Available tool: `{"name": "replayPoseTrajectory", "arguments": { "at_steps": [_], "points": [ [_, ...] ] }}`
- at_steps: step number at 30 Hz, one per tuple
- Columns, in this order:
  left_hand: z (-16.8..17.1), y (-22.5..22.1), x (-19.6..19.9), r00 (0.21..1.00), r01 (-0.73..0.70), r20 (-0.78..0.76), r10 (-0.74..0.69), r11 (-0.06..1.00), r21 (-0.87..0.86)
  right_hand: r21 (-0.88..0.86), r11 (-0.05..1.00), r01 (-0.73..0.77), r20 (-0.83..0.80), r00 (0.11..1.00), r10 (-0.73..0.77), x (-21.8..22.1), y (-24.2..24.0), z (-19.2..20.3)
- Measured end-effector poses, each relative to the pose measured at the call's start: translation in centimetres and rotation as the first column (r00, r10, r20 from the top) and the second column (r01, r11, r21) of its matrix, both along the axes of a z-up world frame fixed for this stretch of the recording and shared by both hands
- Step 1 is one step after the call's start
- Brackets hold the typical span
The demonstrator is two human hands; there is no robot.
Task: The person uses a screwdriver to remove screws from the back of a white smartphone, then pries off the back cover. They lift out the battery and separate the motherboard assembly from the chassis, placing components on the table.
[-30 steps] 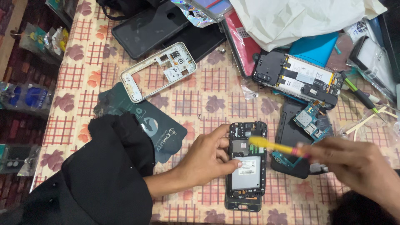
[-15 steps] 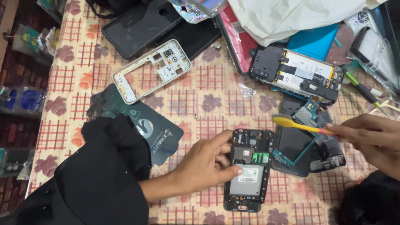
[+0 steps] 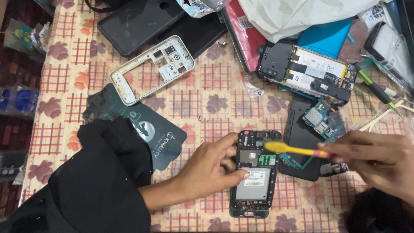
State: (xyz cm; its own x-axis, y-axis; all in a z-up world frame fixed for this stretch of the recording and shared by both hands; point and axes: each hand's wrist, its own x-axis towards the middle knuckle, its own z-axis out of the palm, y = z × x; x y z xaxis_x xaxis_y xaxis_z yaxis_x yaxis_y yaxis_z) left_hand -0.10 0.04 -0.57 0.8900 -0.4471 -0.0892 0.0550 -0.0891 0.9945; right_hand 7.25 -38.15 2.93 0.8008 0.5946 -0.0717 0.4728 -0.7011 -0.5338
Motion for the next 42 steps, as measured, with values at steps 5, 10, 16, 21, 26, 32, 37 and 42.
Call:
{"name": "replayPoseTrajectory", "arguments": {
  "at_steps": [5, 10, 16, 21, 26, 32, 37, 42],
  "points": [
    [0.2, -0.1, 0.2, 1.000, 0.001, -0.010, -0.001, 0.999, -0.042, 0.044, 0.996, -0.079, -0.015, 0.997, 0.080, 0.5, -1.2, -0.2],
    [0.4, -0.1, 0.1, 1.000, 0.022, -0.018, -0.022, 0.999, -0.027, 0.098, 0.962, -0.253, -0.095, 0.960, 0.263, 1.0, -3.0, -1.8],
    [-0.1, 0.0, 0.2, 1.000, -0.003, -0.022, 0.001, 0.996, -0.093, 0.071, 0.921, -0.384, -0.085, 0.917, 0.389, 2.1, -4.4, -1.8],
    [-0.6, -0.1, 0.1, 1.000, -0.024, 0.006, 0.024, 0.998, -0.060, 0.103, 0.890, -0.445, -0.032, 0.892, 0.450, 1.6, -3.0, -2.0],
    [-0.4, -0.2, 0.1, 0.999, -0.030, 0.039, 0.030, 0.999, -0.013, 0.038, 0.872, -0.488, -0.142, 0.861, 0.488, 0.4, -1.5, -1.2],
    [-0.4, -0.2, 0.2, 0.996, -0.006, 0.084, 0.004, 1.000, 0.019, -0.067, 0.861, -0.503, -0.177, 0.856, 0.486, -0.6, 0.7, -1.4],
    [0.0, -0.3, 0.1, 0.996, -0.019, 0.083, 0.018, 1.000, 0.009, -0.024, 0.850, -0.527, -0.103, 0.847, 0.522, -2.1, 2.3, -0.8],
    [0.1, -0.1, 0.1, 0.998, -0.010, 0.054, 0.009, 1.000, 0.022, 0.011, 0.884, -0.468, -0.081, 0.880, 0.467, -2.6, 2.6, -1.0]
  ]
}}
